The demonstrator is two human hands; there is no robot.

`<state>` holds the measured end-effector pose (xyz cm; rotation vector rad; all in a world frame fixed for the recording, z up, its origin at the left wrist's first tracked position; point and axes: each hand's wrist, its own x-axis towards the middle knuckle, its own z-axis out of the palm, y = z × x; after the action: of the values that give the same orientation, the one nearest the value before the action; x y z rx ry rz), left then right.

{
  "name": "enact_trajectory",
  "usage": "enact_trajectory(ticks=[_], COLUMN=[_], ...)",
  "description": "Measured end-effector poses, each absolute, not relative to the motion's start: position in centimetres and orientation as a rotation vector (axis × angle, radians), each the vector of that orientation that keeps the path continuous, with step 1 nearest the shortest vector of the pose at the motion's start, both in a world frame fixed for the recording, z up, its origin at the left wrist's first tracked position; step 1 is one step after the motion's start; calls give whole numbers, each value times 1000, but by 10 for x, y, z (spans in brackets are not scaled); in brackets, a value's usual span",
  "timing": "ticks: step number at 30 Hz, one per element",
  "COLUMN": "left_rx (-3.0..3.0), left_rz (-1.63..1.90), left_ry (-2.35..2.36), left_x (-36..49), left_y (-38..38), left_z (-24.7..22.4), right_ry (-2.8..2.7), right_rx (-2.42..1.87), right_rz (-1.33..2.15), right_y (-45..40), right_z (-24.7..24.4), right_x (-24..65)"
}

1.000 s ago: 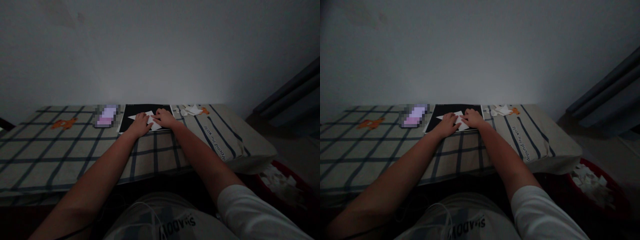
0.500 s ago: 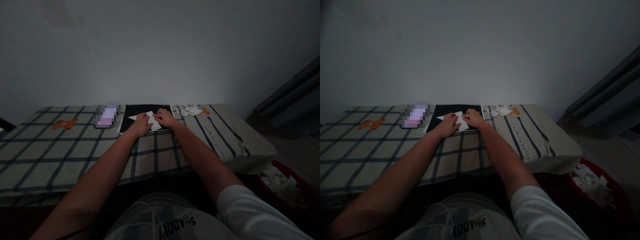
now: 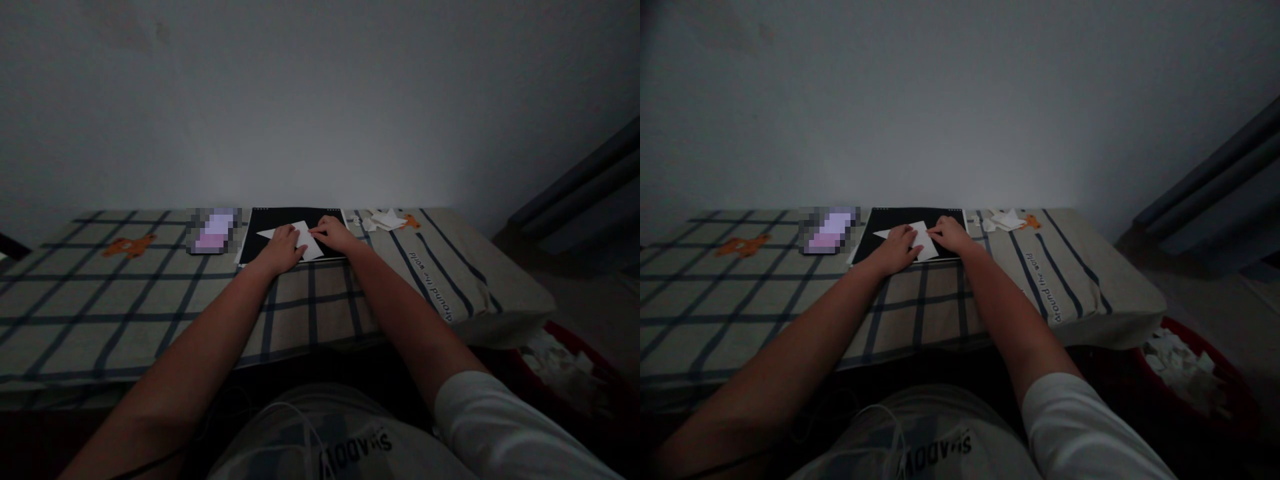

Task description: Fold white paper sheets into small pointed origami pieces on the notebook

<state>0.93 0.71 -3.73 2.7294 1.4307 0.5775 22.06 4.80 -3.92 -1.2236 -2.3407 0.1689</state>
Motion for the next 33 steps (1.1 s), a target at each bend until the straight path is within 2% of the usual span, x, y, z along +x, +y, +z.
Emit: enact_trajectory(ticks=[12, 19, 33], left_rx=[2756, 2762, 2739], left_rz=[530, 528, 534], left_ry=[1470, 1463, 1461], left_x=[11, 11, 12], left_y=[4, 7, 5], left_z=[-34, -37, -35], right_ry=[-2426, -2419, -2549], right_rx=[-1503, -1609, -1514], right_rz=[90, 176, 177], right_y=[43, 54, 51], right_z=[-20, -15, -12], right_x=[206, 200, 213])
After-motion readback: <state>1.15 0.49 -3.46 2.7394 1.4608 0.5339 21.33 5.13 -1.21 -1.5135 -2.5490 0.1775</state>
